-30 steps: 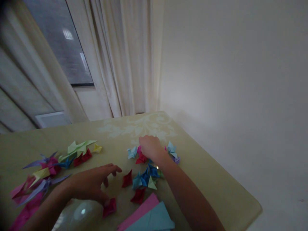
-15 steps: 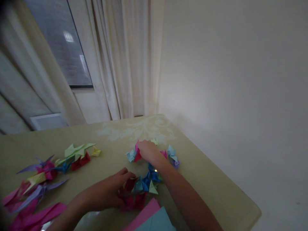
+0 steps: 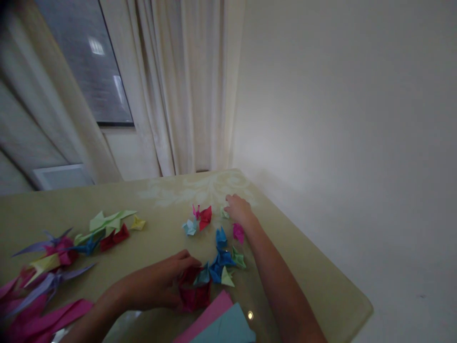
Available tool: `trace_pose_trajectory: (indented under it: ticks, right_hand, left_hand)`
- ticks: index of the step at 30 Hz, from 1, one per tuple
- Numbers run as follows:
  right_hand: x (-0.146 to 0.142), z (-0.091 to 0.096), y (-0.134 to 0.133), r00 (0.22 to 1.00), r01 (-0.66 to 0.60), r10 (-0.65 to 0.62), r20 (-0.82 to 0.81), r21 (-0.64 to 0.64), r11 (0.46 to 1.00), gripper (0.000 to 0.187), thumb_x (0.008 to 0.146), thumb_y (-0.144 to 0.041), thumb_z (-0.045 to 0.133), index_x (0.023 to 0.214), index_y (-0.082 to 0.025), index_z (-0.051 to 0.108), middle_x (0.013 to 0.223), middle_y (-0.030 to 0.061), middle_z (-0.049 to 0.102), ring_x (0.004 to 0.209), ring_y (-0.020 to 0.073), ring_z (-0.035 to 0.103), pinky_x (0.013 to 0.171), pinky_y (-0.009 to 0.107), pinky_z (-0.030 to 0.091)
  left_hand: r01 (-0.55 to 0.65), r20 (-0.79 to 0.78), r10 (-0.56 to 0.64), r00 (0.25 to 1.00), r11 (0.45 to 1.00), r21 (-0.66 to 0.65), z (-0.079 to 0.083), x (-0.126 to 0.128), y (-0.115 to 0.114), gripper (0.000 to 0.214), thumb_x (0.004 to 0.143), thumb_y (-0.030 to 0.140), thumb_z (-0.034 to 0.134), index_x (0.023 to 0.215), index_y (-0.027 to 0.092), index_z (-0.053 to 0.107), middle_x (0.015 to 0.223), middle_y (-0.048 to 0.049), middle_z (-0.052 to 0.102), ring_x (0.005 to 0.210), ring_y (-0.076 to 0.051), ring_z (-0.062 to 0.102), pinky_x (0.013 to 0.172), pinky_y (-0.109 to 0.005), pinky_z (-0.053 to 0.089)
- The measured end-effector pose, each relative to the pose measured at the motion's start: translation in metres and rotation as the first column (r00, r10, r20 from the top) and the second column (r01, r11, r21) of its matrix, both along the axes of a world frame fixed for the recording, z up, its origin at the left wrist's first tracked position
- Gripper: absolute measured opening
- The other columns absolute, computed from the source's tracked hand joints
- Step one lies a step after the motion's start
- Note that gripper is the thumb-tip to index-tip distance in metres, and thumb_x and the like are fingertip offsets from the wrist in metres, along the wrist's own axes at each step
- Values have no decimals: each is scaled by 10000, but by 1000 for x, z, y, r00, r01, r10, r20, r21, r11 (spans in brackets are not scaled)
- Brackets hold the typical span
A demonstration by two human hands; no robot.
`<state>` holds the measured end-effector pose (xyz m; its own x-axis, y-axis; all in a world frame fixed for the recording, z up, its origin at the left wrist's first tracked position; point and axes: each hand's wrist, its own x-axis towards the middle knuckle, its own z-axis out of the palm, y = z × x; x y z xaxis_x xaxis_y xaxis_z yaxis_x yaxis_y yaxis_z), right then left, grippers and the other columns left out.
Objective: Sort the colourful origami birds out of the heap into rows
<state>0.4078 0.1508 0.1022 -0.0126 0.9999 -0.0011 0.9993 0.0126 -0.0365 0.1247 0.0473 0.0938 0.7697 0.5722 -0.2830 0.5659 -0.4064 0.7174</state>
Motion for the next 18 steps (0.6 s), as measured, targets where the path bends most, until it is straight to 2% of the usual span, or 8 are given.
trace_pose_trajectory:
  ticks: [4,7,9,11,14,16,18]
  right_hand:
    - [-3,-9,4,1000,-7,6,-2,-53,999,276,968,-186,628,1228,-199,721,1212,131,751,1087,231,709,854,283,478]
    - [-5,-8,5,1000,-22,22,-13,-57,998,265,965,-128,574,1162,-174,744,1174,131,759,1066,215,706,841,266,462]
    - [-6,-5,5,999,-46,44,-23,-69,997,252,963,-134,579,1143,-172,751,1152,118,765,1046,204,705,828,255,455]
    - [-7,1,2,997,-78,75,-35,-90,993,230,955,-192,639,1156,-184,751,1142,101,769,1022,202,705,809,249,452]
    - [-8,15,-6,991,-129,125,-52,-92,987,308,933,-332,738,1203,-185,731,1183,104,756,1057,221,692,810,256,451]
    - [-11,26,-16,985,-164,159,-67,-78,983,370,916,-402,771,1210,-184,719,1181,100,752,1057,225,687,804,258,450]
    - [-15,33,-26,975,-210,203,-89,-79,975,400,873,-438,815,1180,-197,725,1110,71,765,994,213,696,767,249,447]
  left_hand:
    - [-47,-44,47,998,999,-5,7,-8,1,679,672,256,763,1339,282,641,1280,-49,627,1111,-250,633,948,-336,497]
    - [-70,-59,68,996,997,-35,8,-21,6,716,707,275,725,1408,292,584,1342,-47,627,1066,-229,660,883,-323,520]
    - [-127,-87,125,988,992,-15,8,-35,14,634,749,315,701,1372,268,596,1320,-56,653,1038,-225,675,869,-325,531]
    - [-199,-111,206,972,977,74,9,-55,24,434,803,383,666,1212,239,655,1208,-60,700,1014,-233,682,873,-334,532]
    - [-310,-162,354,921,918,246,9,-95,43,323,833,435,624,1078,229,663,1105,-73,722,983,-256,690,876,-355,529]
    - [-361,-226,462,858,854,375,9,-125,54,325,818,416,634,1079,226,662,1105,-94,724,1006,-286,685,912,-383,516]
    - [-369,-296,573,764,765,528,7,-154,61,301,839,418,633,1056,213,676,1115,-128,716,1059,-332,665,964,-425,489]
